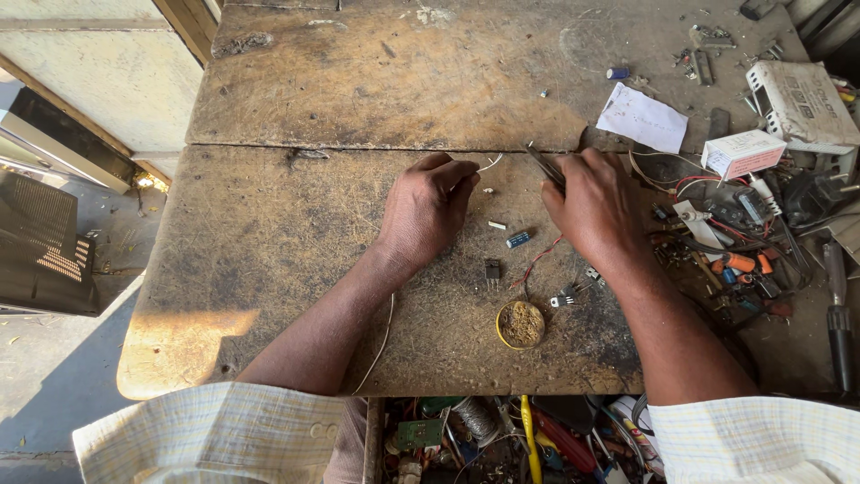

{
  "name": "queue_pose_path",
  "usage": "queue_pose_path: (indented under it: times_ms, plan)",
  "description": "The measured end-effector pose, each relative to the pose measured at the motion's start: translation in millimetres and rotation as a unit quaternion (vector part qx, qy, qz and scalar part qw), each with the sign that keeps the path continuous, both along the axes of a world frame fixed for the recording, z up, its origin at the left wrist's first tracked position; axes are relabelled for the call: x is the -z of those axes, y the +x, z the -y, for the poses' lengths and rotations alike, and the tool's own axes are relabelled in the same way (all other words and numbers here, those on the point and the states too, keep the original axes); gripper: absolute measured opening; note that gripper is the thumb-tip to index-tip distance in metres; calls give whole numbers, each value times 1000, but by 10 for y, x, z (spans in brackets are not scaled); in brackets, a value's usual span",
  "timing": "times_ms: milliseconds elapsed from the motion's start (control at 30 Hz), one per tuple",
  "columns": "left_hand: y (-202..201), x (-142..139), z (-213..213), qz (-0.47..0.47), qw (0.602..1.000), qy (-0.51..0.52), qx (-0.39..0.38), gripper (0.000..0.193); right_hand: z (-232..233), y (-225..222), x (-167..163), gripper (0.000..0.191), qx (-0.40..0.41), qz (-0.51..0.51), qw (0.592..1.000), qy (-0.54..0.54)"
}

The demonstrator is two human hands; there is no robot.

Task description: The person retrieves a small electronic component from a drawer, then uses a soldering iron to heat and solder wires to the component. They also use pliers to strip and twist a white wire, preparing it for connection.

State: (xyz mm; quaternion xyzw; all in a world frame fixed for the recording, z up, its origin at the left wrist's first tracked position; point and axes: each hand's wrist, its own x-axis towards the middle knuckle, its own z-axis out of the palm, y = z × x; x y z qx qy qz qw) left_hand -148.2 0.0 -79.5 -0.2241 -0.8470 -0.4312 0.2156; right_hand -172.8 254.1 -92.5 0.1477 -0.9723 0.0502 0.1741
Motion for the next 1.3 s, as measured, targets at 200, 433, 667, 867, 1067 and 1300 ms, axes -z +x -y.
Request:
queue_pose_path:
  times_ms: [200,433,667,867,1067,1300]
  plan:
    - [-32,44,-4,28,999,19,-5,12,-116,-127,-19,12,29,87,850,-519]
    - [-68,74,-4,34,999,40,-1,10,-164,-125,-122,13,24,305,514,-802]
    - [-87,98,-6,59,996,71,0,10,-61,-104,-111,12,-3,368,593,-716]
    - [-104,143,-1,64,994,93,9,12,-24,-95,-109,17,0,322,606,-727]
    - [-154,249,-32,122,985,124,14,13,13,1,-149,32,-51,282,581,-761]
    - [-217,278,-30,207,960,182,48,19,190,135,-329,25,-57,312,556,-769]
